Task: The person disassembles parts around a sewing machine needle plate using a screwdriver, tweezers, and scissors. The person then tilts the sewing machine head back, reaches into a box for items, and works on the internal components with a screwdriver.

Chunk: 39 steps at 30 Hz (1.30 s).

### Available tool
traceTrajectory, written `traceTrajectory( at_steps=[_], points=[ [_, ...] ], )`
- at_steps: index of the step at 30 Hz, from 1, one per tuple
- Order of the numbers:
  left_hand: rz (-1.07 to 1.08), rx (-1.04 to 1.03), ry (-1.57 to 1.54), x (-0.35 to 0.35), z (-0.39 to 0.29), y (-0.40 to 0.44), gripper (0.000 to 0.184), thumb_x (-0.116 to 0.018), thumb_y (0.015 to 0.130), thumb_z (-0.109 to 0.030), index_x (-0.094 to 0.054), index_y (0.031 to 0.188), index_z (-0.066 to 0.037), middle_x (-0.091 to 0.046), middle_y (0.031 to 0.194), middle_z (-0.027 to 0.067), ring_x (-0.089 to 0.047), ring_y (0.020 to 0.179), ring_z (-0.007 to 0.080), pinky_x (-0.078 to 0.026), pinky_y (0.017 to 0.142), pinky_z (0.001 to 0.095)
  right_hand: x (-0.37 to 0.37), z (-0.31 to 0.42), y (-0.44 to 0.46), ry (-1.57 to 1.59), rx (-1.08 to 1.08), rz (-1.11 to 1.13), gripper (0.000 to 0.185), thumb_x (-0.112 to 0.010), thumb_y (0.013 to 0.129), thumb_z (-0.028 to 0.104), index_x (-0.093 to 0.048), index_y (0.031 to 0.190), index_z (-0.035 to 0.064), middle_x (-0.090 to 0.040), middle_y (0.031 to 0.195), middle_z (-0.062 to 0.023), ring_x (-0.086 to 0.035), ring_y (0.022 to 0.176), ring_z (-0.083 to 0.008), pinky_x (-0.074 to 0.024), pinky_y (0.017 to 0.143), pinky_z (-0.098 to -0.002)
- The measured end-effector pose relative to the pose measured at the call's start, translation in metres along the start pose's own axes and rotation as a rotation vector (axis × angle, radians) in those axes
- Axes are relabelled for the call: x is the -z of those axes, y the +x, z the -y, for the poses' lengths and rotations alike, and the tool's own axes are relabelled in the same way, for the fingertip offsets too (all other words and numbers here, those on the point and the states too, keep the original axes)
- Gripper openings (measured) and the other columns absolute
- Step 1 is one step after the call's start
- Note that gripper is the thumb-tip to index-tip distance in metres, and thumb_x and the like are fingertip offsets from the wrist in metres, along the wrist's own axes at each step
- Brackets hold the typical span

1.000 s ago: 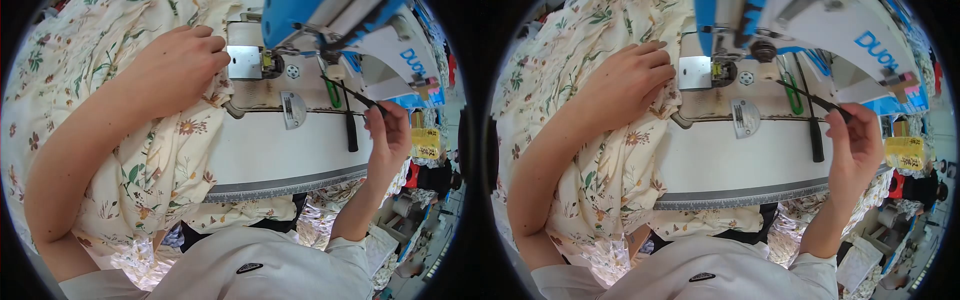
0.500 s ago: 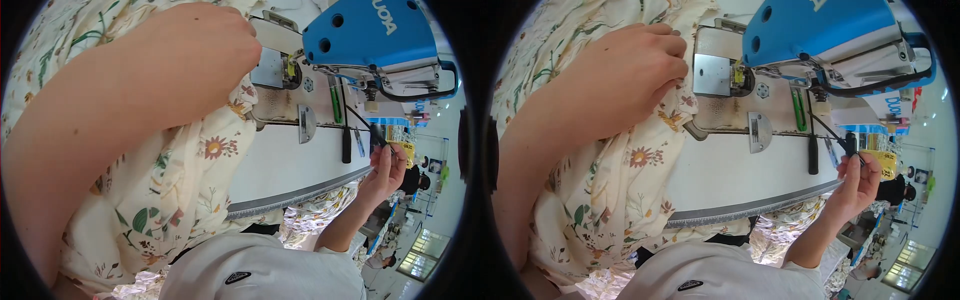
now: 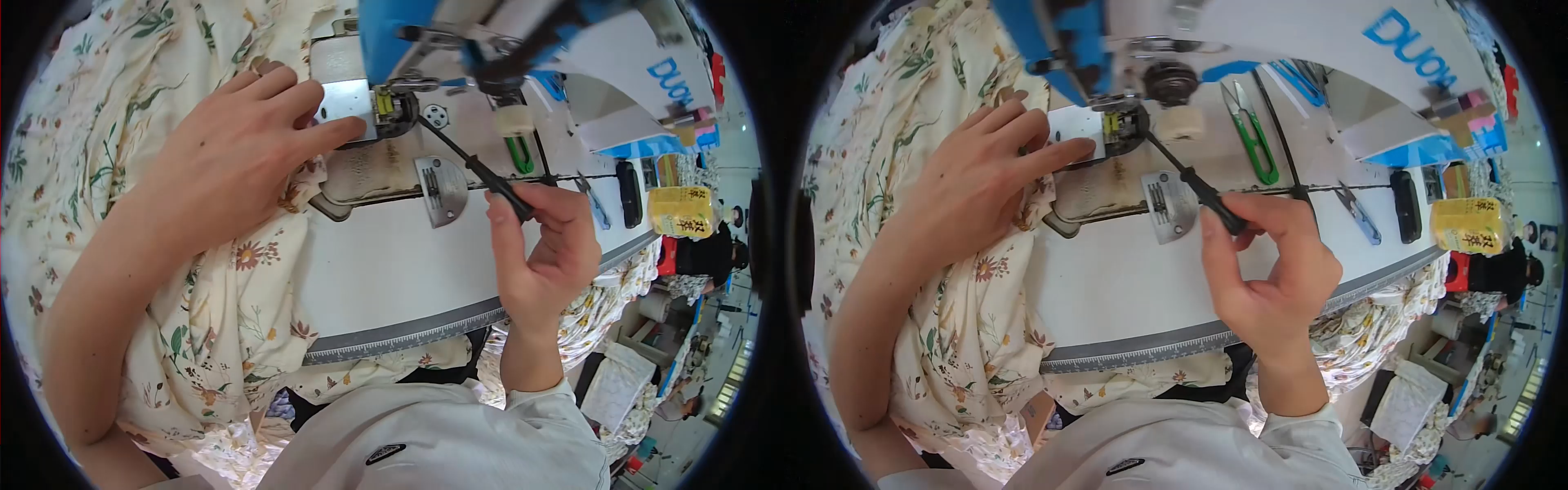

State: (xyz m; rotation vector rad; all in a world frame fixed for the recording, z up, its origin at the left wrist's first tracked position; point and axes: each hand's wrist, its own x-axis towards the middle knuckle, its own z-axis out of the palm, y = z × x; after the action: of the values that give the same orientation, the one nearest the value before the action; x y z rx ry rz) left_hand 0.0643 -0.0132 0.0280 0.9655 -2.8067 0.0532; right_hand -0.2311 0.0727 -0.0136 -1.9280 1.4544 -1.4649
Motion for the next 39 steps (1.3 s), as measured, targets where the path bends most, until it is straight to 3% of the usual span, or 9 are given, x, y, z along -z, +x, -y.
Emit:
traceTrajectory(
  at_steps=[2, 5, 9, 16, 32, 39],
  points=[
    [0.015, 0.001, 0.004, 0.0, -0.004, 0.006, 0.053, -0.065, 0.082, 0.002, -0.071, 0.132, -0.013, -0.059, 0.1, 0.0086, -0.059, 0.101, 0.0305, -0.051, 0.092, 0.0421, 0.0, -0.005, 0.0, -0.047, 0.055, 0.005, 0.024, -0.078, 0.091, -0.009, -0.064, 0.11, -0.0044, -0.076, 0.095, -0.0139, -0.07, 0.078, -0.0135, -0.055, 0.075, -0.0237],
    [0.041, 0.012, 0.011, -0.001, -0.005, 0.01, 0.055, -0.064, 0.082, 0.001, -0.071, 0.134, -0.014, -0.058, 0.098, 0.0088, -0.058, 0.099, 0.0307, -0.05, 0.091, 0.0424, -0.006, -0.009, -0.002, -0.025, 0.121, -0.089, 0.027, -0.087, 0.078, -0.003, -0.072, 0.101, -0.0012, -0.077, 0.086, -0.0085, -0.069, 0.064, -0.0126, -0.0517, 0.055, -0.0245],
    [0.076, 0.015, 0.019, -0.002, -0.008, 0.017, 0.056, -0.063, 0.083, 0.001, -0.07, 0.136, -0.014, -0.058, 0.095, 0.0087, -0.058, 0.096, 0.0308, -0.05, 0.088, 0.0424, -0.002, 0.0, -0.002, -0.006, 0.09, 0.006, 0.025, -0.083, 0.086, -0.008, -0.069, 0.107, -0.006, -0.073, 0.092, -0.0097, -0.066, 0.072, -0.011, -0.0528, 0.067, -0.0236],
    [0.102, 0.045, 0.143, -0.002, -0.018, 0.02, 0.056, -0.065, 0.086, -0.003, -0.069, 0.139, -0.019, -0.06, 0.093, 0.0054, -0.059, 0.096, 0.0277, -0.049, 0.088, 0.0403, 0.0, -0.004, 0.0, 0.01, 0.121, 0.005, 0.027, -0.084, 0.085, -0.006, -0.069, 0.108, -0.0054, -0.073, 0.092, -0.0103, -0.065, 0.07, -0.0105, -0.0515, 0.064, -0.0233],
    [0.028, 0.037, 0.037, 0.002, -0.006, 0.015, 0.054, -0.063, 0.074, 0.002, -0.072, 0.126, -0.01, -0.06, 0.093, 0.0084, -0.059, 0.088, 0.0302, -0.052, 0.08, 0.0429, -0.001, -0.007, 0.001, 0.011, 0.092, -0.022, 0.026, -0.083, 0.087, -0.007, -0.068, 0.107, -0.0061, -0.074, 0.094, -0.0115, -0.064, 0.073, -0.0106, -0.0505, 0.066, -0.0233],
    [0.123, 0.06, 0.026, 0.002, -0.008, 0.018, 0.058, -0.061, 0.075, 0.003, -0.07, 0.131, -0.012, -0.063, 0.102, 0.0118, -0.062, 0.099, 0.0344, -0.053, 0.089, 0.0472, 0.002, -0.006, 0.0, 0.016, 0.061, -0.014, 0.024, -0.082, 0.088, -0.007, -0.067, 0.108, -0.0059, -0.074, 0.096, -0.0115, -0.065, 0.077, -0.0106, -0.0509, 0.07, -0.023]
  ],
)
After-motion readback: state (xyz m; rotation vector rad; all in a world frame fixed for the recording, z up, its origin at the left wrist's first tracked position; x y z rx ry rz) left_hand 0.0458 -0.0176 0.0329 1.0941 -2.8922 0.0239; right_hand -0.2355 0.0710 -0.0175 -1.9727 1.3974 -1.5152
